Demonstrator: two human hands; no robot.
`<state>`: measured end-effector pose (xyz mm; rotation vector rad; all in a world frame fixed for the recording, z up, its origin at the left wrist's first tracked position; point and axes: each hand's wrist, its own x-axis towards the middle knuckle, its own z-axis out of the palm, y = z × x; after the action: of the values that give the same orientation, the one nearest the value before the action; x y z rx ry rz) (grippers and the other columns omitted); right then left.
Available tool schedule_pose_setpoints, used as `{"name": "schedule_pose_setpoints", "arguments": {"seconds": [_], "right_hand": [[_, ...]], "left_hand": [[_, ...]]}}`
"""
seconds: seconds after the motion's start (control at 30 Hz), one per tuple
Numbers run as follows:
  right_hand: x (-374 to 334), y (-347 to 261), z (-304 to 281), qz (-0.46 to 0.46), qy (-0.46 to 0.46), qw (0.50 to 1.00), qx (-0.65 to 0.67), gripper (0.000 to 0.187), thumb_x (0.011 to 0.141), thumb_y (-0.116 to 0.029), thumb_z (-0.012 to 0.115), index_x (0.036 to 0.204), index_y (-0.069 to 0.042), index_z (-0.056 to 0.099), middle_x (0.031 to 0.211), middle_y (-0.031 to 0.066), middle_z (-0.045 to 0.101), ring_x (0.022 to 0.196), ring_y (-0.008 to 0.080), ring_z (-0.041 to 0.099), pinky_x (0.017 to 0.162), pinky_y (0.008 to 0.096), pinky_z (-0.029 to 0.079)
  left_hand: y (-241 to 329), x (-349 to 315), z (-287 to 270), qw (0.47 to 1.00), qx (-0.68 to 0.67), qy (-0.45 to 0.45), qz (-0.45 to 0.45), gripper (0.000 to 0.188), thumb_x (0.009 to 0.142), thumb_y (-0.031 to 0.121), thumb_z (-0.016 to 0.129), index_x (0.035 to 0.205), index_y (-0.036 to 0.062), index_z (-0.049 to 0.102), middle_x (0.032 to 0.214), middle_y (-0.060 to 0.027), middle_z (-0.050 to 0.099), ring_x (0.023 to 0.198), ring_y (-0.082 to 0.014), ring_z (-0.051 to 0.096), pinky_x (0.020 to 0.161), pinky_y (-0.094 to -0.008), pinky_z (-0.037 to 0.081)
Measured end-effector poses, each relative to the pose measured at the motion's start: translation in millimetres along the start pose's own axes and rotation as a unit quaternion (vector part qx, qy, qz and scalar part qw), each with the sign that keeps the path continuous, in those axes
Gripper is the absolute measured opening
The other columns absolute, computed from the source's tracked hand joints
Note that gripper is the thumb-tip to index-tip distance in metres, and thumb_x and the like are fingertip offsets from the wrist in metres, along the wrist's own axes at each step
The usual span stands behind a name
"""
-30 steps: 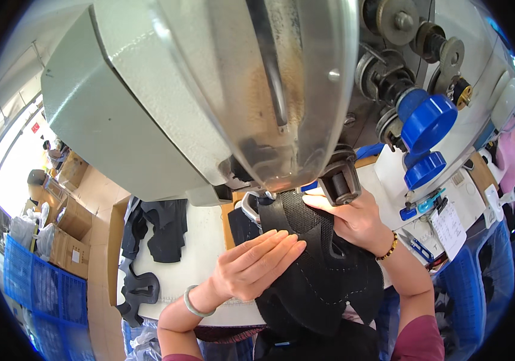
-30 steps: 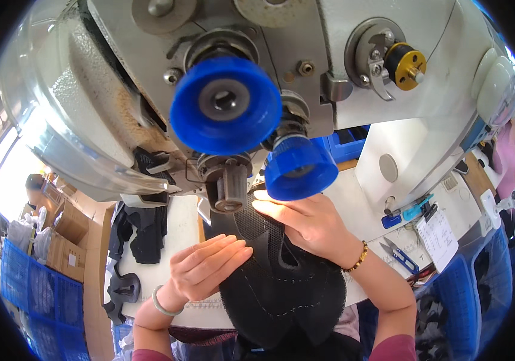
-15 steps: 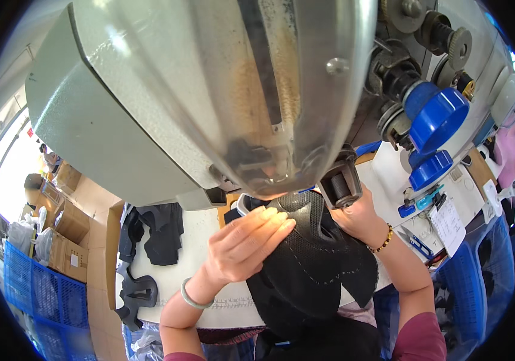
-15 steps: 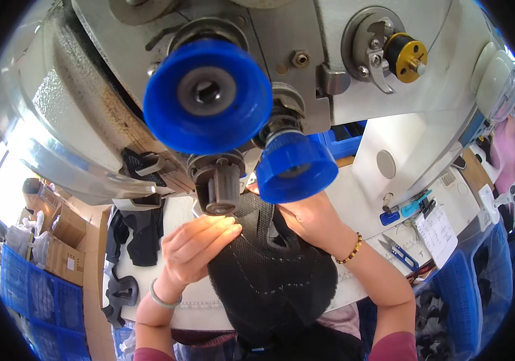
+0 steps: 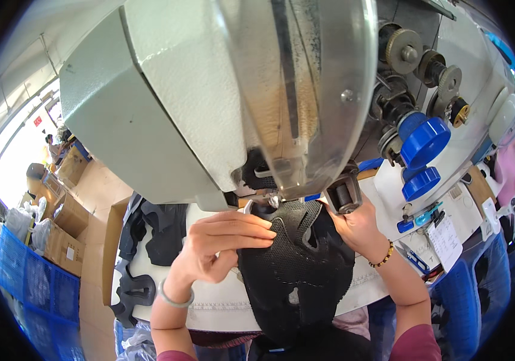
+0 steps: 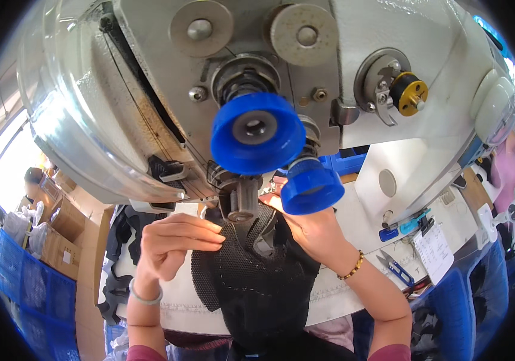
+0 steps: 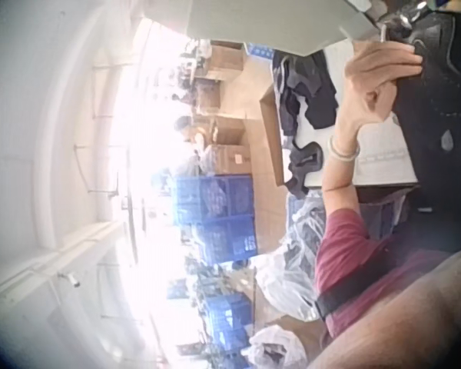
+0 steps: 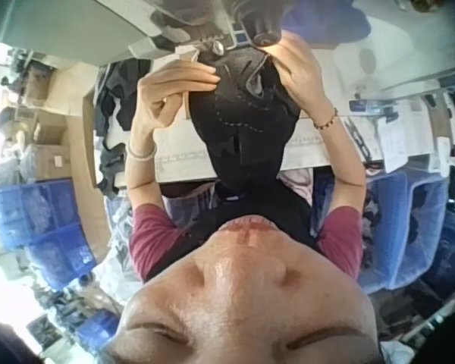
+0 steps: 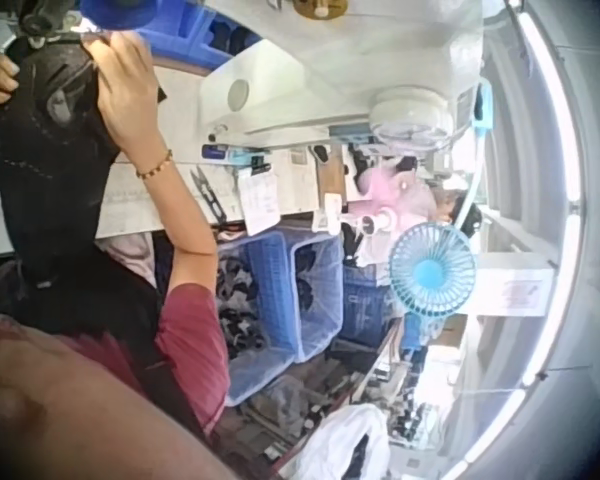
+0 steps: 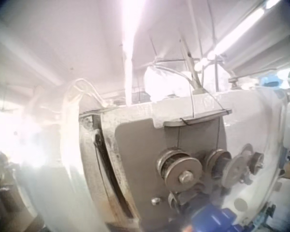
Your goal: The person sews together leather pieces of a black shoe upper using an industrial sewing machine and thread.
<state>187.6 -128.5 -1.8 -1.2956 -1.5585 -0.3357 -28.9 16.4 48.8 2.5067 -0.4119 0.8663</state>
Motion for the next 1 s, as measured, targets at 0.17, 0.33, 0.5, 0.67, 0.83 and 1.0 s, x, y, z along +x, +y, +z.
{"name": "schedule_pose_setpoints", "arguments": {"seconds": [0.17,0.33,0.5,0.67,0.83,1.0], "right_hand": [[-1,2,-4,-0.014,-0.006,1.0,-0.025,0.031,0.078,0.004,0.062,0.106,-0.007,0.067,0.111,0.0129,0.061,0.104,0.0268,0.058,0.089,0.0372,0.046],[4,-2,-3,-0.015,0.029,0.999,-0.017,0.028,0.071,0.004,0.068,0.098,-0.005,0.069,0.103,0.0136,0.064,0.093,0.031,0.062,0.08,0.0361,0.049],[-9,14,-7,-0.045,-0.006,0.995,-0.089,0.033,0.067,0.006,0.065,0.098,-0.004,0.069,0.102,0.0104,0.064,0.095,0.0317,0.058,0.08,0.0377,0.047],[-4,9,-9,-0.102,-0.01,0.988,-0.114,0.034,0.065,0.002,0.063,0.097,-0.007,0.07,0.103,0.0054,0.063,0.092,0.0243,0.055,0.079,0.0367,0.042],[-5,4,-13,-0.139,-0.006,0.977,-0.161,0.036,0.064,-0.002,0.064,0.099,-0.01,0.07,0.104,0.0026,0.063,0.092,0.02,0.054,0.076,0.0355,0.038],[-2,-14,-16,-0.154,-0.008,0.967,-0.201,0.034,0.065,-0.003,0.063,0.097,-0.012,0.069,0.092,-0.002,0.06,0.082,0.0171,0.052,0.072,0.0339,0.037]], "left_hand": [[60,31,27,0.969,0.174,0.009,-0.176,0.033,0.071,0.006,0.066,0.104,0.0011,0.064,0.1,-0.0117,0.065,0.087,-0.0255,0.064,0.076,-0.0319,0.053],[49,22,42,0.941,0.312,0.019,-0.127,0.037,0.075,0.023,0.072,0.106,0.0024,0.064,0.1,-0.006,0.062,0.09,-0.0192,0.061,0.075,-0.028,0.052],[46,28,36,0.945,0.303,0.02,-0.122,0.036,0.07,0.022,0.076,0.099,0.0029,0.065,0.092,-0.0071,0.062,0.081,-0.0218,0.062,0.07,-0.0301,0.052],[47,30,28,0.949,0.282,0.001,-0.138,0.036,0.069,0.021,0.077,0.098,0.0028,0.065,0.089,-0.0076,0.061,0.079,-0.0226,0.061,0.067,-0.0309,0.052],[52,34,30,0.946,0.293,-0.007,-0.138,0.037,0.069,0.017,0.076,0.099,0.0004,0.063,0.092,-0.009,0.06,0.085,-0.0244,0.06,0.073,-0.0335,0.052],[53,22,42,0.91,0.396,-0.033,-0.118,0.04,0.07,0.003,0.066,0.106,-0.0111,0.056,0.106,-0.0167,0.055,0.103,-0.0297,0.055,0.093,-0.0384,0.046]]}}
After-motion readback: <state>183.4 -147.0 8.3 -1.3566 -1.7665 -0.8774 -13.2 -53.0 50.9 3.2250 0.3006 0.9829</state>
